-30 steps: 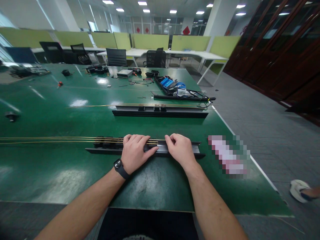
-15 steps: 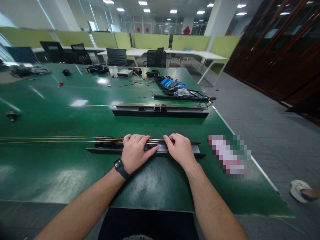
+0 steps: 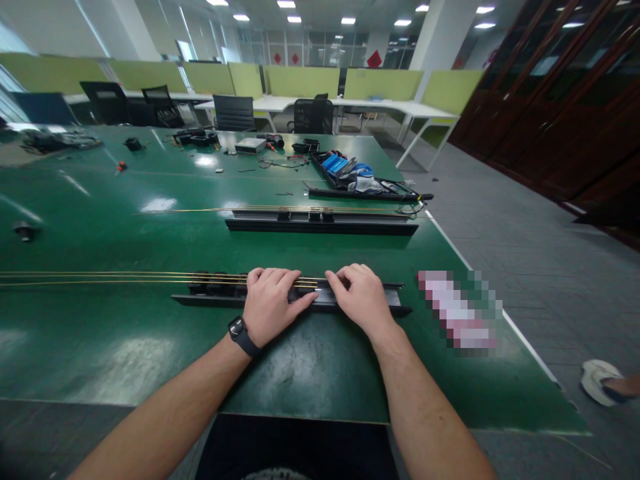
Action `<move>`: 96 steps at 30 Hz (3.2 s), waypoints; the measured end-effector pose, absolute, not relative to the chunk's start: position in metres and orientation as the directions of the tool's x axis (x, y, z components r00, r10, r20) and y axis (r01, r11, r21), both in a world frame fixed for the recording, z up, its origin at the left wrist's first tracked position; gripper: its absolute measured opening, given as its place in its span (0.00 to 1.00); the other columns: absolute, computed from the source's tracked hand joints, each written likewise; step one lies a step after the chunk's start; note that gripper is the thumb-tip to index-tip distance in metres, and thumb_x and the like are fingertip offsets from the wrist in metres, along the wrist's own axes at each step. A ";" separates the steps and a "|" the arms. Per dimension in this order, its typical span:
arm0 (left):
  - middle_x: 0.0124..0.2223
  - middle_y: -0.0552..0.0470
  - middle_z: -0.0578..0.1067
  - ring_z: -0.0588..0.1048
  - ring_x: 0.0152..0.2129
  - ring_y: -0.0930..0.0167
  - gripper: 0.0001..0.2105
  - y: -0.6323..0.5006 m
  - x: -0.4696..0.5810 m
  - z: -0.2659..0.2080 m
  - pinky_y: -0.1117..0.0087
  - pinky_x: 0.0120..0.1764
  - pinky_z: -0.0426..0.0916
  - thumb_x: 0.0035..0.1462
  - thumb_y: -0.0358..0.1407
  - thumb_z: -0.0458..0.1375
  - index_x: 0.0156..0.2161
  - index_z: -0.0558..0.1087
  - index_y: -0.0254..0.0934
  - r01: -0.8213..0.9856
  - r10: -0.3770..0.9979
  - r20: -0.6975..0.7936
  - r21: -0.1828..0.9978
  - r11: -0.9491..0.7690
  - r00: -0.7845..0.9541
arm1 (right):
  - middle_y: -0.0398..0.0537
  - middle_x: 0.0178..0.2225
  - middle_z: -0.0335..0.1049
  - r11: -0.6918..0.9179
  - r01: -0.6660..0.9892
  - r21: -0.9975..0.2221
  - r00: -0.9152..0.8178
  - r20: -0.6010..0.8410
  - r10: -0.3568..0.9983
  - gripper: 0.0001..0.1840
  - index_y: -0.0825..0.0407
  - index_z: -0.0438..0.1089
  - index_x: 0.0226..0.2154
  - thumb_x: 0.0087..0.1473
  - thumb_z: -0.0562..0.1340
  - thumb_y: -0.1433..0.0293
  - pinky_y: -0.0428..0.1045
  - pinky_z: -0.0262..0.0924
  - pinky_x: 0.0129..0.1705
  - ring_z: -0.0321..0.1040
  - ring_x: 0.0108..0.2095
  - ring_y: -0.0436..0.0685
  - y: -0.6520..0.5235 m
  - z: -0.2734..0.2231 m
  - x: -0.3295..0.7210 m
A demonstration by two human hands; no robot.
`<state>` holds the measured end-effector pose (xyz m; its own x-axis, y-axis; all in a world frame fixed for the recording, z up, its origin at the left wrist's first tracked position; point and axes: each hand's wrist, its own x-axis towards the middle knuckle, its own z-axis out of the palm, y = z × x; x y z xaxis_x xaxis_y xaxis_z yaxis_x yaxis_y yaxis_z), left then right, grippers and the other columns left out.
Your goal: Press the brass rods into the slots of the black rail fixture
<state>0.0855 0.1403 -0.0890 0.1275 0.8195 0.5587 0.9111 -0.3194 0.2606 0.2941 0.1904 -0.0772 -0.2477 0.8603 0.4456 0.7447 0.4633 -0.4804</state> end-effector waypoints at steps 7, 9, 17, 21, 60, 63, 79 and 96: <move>0.46 0.45 0.82 0.77 0.46 0.60 0.22 0.140 0.086 -0.089 0.51 0.54 0.59 0.62 0.55 0.60 0.49 0.77 0.39 0.908 0.818 0.561 0.267 -0.324 0.127 | 0.45 0.25 0.70 0.459 0.785 -0.415 -0.237 0.484 0.842 0.22 0.48 0.66 0.21 0.65 0.60 0.58 0.53 0.55 0.38 0.63 0.32 0.56 0.194 -0.079 0.299; 0.46 0.45 0.82 0.77 0.46 0.59 0.22 0.141 0.085 -0.089 0.51 0.54 0.59 0.62 0.55 0.61 0.49 0.77 0.39 0.908 0.820 0.557 0.266 -0.323 0.129 | 0.45 0.24 0.68 0.456 0.797 -0.397 -0.234 0.493 0.838 0.22 0.48 0.64 0.21 0.64 0.60 0.59 0.53 0.55 0.37 0.62 0.31 0.56 0.194 -0.078 0.300; 0.46 0.44 0.81 0.76 0.46 0.59 0.22 0.141 0.086 -0.089 0.51 0.54 0.58 0.63 0.55 0.60 0.49 0.77 0.40 0.911 0.825 0.551 0.265 -0.316 0.126 | 0.46 0.29 0.73 0.504 0.746 -0.435 -0.263 0.503 0.823 0.18 0.48 0.70 0.26 0.65 0.61 0.57 0.54 0.58 0.41 0.65 0.34 0.57 0.192 -0.076 0.296; 0.46 0.44 0.81 0.76 0.46 0.59 0.23 0.140 0.086 -0.089 0.51 0.54 0.58 0.63 0.56 0.59 0.49 0.77 0.39 0.915 0.824 0.552 0.256 -0.311 0.125 | 0.46 0.28 0.71 0.515 0.756 -0.404 -0.287 0.502 0.816 0.21 0.48 0.67 0.23 0.65 0.60 0.57 0.54 0.57 0.41 0.63 0.34 0.57 0.194 -0.080 0.296; 0.45 0.44 0.82 0.76 0.45 0.59 0.23 0.140 0.087 -0.088 0.51 0.54 0.59 0.61 0.57 0.60 0.48 0.78 0.40 0.921 0.826 0.552 0.253 -0.295 0.113 | 0.48 0.32 0.76 0.449 0.857 -0.254 -0.259 0.541 0.800 0.20 0.48 0.73 0.24 0.63 0.62 0.55 0.59 0.48 0.46 0.64 0.43 0.62 0.190 -0.076 0.299; 0.45 0.44 0.82 0.76 0.45 0.59 0.23 0.140 0.087 -0.087 0.51 0.54 0.58 0.62 0.57 0.59 0.48 0.77 0.40 0.922 0.826 0.552 0.253 -0.294 0.113 | 0.48 0.32 0.76 0.443 0.862 -0.248 -0.257 0.539 0.802 0.21 0.49 0.72 0.23 0.63 0.62 0.55 0.59 0.47 0.46 0.63 0.44 0.62 0.190 -0.077 0.300; 0.45 0.44 0.81 0.76 0.44 0.58 0.23 0.140 0.087 -0.088 0.51 0.54 0.58 0.61 0.57 0.60 0.47 0.77 0.40 0.922 0.830 0.547 0.256 -0.289 0.109 | 0.50 0.34 0.77 0.488 0.848 -0.206 -0.294 0.583 0.758 0.18 0.48 0.74 0.27 0.63 0.61 0.56 0.63 0.46 0.51 0.63 0.47 0.64 0.188 -0.076 0.299; 0.44 0.45 0.81 0.76 0.45 0.59 0.24 0.140 0.087 -0.088 0.52 0.53 0.59 0.61 0.58 0.59 0.48 0.77 0.38 0.925 0.830 0.547 0.252 -0.286 0.107 | 0.49 0.33 0.76 0.459 0.870 -0.182 -0.276 0.591 0.758 0.19 0.49 0.73 0.25 0.63 0.61 0.57 0.61 0.44 0.50 0.62 0.46 0.63 0.190 -0.077 0.301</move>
<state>0.0870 0.1402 -0.0876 0.1074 0.8303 0.5468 0.9246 -0.2856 0.2522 0.3013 0.1897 -0.0767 -0.2760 0.7579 0.5912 0.8695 0.4589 -0.1824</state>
